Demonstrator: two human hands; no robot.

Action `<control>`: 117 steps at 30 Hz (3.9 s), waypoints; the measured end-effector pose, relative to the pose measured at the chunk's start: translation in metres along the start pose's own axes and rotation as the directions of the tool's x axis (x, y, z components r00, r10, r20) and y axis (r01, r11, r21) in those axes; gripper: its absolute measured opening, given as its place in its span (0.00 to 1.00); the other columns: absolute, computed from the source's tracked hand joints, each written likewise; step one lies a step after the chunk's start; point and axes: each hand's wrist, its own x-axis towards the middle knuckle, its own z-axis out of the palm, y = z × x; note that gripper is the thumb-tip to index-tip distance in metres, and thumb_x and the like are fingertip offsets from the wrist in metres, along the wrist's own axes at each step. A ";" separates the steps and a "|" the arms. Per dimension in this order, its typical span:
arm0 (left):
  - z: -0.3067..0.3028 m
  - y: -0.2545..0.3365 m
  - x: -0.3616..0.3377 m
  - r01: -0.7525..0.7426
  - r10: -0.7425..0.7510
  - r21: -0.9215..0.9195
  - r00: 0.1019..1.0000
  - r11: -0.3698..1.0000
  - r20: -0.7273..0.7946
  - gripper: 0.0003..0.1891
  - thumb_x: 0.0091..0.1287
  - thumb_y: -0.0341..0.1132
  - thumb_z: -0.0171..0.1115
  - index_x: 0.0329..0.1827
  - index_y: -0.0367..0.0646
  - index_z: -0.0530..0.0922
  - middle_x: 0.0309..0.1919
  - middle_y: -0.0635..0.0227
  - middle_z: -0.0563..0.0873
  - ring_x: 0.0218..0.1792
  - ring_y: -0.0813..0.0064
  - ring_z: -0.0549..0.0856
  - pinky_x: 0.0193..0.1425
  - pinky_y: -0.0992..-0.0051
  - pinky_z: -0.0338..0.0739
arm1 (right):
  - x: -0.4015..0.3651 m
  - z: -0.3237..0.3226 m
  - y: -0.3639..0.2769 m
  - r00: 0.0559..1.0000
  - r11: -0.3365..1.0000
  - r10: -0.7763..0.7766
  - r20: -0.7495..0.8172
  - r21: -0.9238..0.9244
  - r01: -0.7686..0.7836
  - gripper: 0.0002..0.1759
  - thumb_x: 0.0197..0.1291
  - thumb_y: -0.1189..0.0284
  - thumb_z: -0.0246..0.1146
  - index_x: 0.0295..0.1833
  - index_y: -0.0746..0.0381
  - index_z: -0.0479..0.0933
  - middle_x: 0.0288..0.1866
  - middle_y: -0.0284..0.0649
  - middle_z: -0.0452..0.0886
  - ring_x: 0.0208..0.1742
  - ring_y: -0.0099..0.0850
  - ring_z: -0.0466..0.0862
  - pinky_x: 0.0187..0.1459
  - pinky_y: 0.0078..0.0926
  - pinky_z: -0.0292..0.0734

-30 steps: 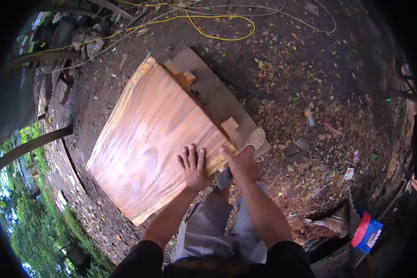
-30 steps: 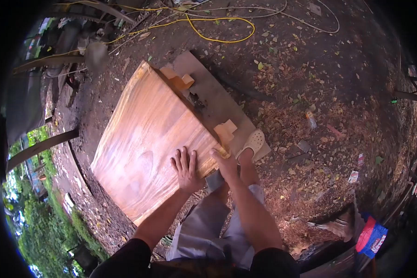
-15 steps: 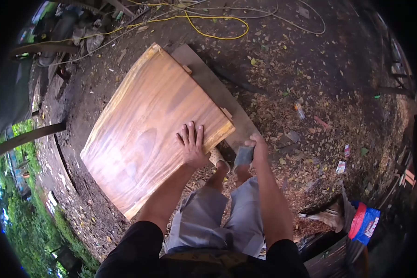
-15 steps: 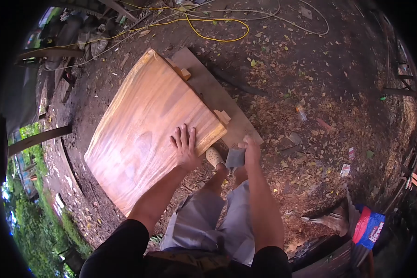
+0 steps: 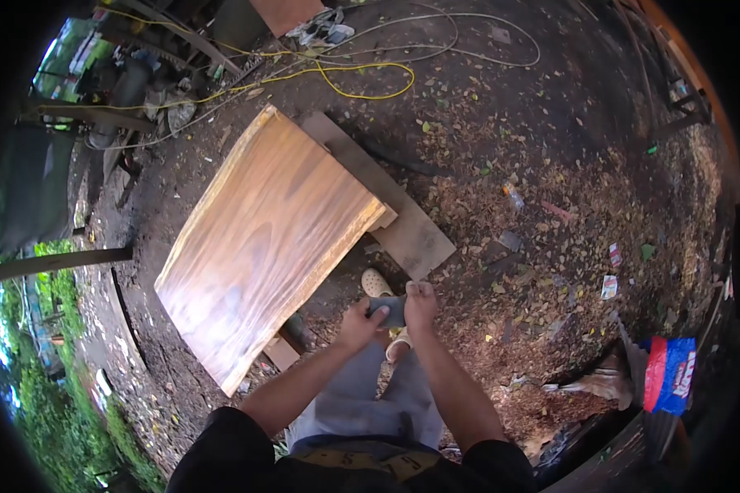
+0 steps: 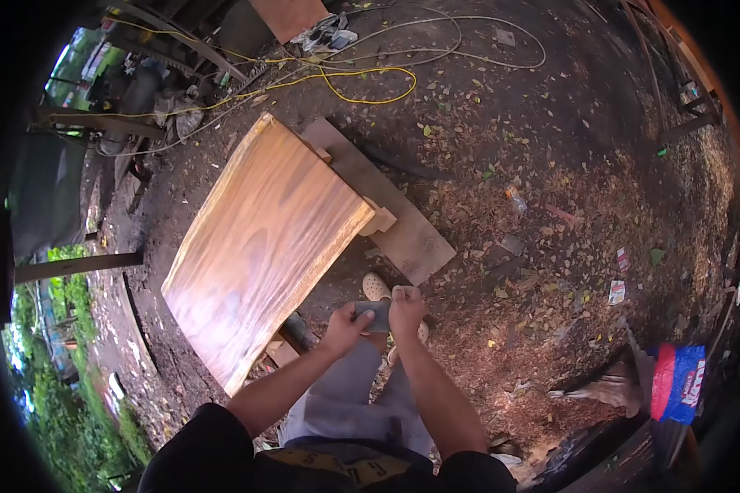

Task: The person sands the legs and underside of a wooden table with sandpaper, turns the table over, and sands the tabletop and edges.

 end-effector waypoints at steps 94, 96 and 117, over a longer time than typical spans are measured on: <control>-0.181 -0.023 0.230 -0.283 0.732 0.948 0.675 0.143 0.091 0.40 0.83 0.57 0.41 0.91 0.42 0.55 0.90 0.45 0.53 0.88 0.40 0.51 0.88 0.40 0.41 | -0.031 0.264 0.002 0.977 0.890 -0.011 -0.213 0.442 0.106 0.34 0.85 0.68 0.51 0.88 0.70 0.53 0.86 0.65 0.61 0.88 0.57 0.62 0.85 0.45 0.60; -0.183 -0.025 0.231 -0.294 0.740 0.946 0.665 0.139 0.098 0.40 0.83 0.56 0.41 0.91 0.41 0.55 0.90 0.44 0.53 0.88 0.39 0.51 0.88 0.39 0.41 | 0.036 0.226 -0.037 0.998 0.858 0.005 -0.062 0.513 0.028 0.35 0.85 0.66 0.52 0.88 0.70 0.52 0.85 0.67 0.63 0.87 0.58 0.63 0.84 0.45 0.61; -0.184 -0.024 0.229 -0.296 0.736 0.946 0.669 0.130 0.108 0.40 0.84 0.57 0.41 0.91 0.42 0.55 0.90 0.44 0.52 0.88 0.38 0.50 0.88 0.39 0.42 | -0.005 0.248 -0.010 0.955 0.837 -0.084 -0.284 0.499 0.222 0.33 0.85 0.67 0.54 0.86 0.73 0.58 0.84 0.65 0.65 0.86 0.59 0.66 0.85 0.46 0.60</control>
